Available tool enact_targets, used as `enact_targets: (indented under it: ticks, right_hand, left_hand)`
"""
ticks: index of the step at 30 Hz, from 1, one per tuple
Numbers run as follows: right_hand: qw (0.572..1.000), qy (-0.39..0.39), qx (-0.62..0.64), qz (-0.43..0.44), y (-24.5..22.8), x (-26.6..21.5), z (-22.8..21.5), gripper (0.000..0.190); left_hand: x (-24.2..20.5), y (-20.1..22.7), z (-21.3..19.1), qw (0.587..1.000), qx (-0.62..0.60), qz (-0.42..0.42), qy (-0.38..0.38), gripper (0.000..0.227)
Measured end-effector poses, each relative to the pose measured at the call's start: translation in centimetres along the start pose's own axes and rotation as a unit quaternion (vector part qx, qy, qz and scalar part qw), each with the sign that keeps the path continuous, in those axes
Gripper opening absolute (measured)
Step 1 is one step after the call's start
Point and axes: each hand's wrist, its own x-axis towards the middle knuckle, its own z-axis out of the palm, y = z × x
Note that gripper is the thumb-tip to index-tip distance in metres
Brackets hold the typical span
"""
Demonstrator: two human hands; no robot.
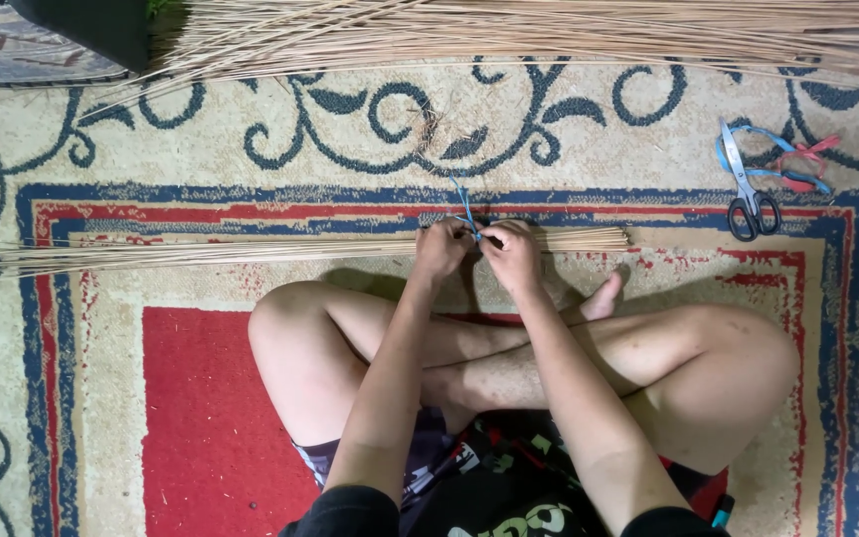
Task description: The person is bundling a group of thin wooden sticks together by wrapping a blue plastic string around them multiple times and tying a knot.
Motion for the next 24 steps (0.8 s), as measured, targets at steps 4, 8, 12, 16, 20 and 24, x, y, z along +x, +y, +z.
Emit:
enact_targets:
  ticks: [4,8,12,16,20,24]
  right_hand:
    - [1.000,-0.008,0.009,0.015,-0.2,0.2,-0.2,0.008]
    - [0.999,-0.028,0.020,-0.007,0.1,0.4,-0.5,0.009]
    - [0.997,-0.045,0.025,-0.051,0.6,0.3,-0.4,0.014]
    - [0.999,-0.032,0.005,-0.034,-0.2,0.2,-0.4,0.015]
    - [0.998,-0.039,0.042,0.030,-1.0,-0.1,-0.6,0.012]
    - [0.998,-0.019,0.024,0.060,-1.6,-0.2,-0.3,0.006]
  left_hand:
    - [-0.3,0.8,-0.2,1.000,0.009,-0.022,0.011,0.016]
    - [0.0,-0.2,0.4,0.999,-0.020,-0.019,0.019,0.021]
    - [-0.2,0.9,-0.3,0.999,-0.019,-0.033,0.015,0.024]
    - [1.0,-1.0,1.2,0.998,-0.021,-0.053,0.004,0.022]
    - [0.1,0.2,0.3,0.999,-0.024,-0.044,-0.001,0.021]
    - [1.1,-1.1,1.7,0.999,-0.018,-0.047,-0.003,0.025]
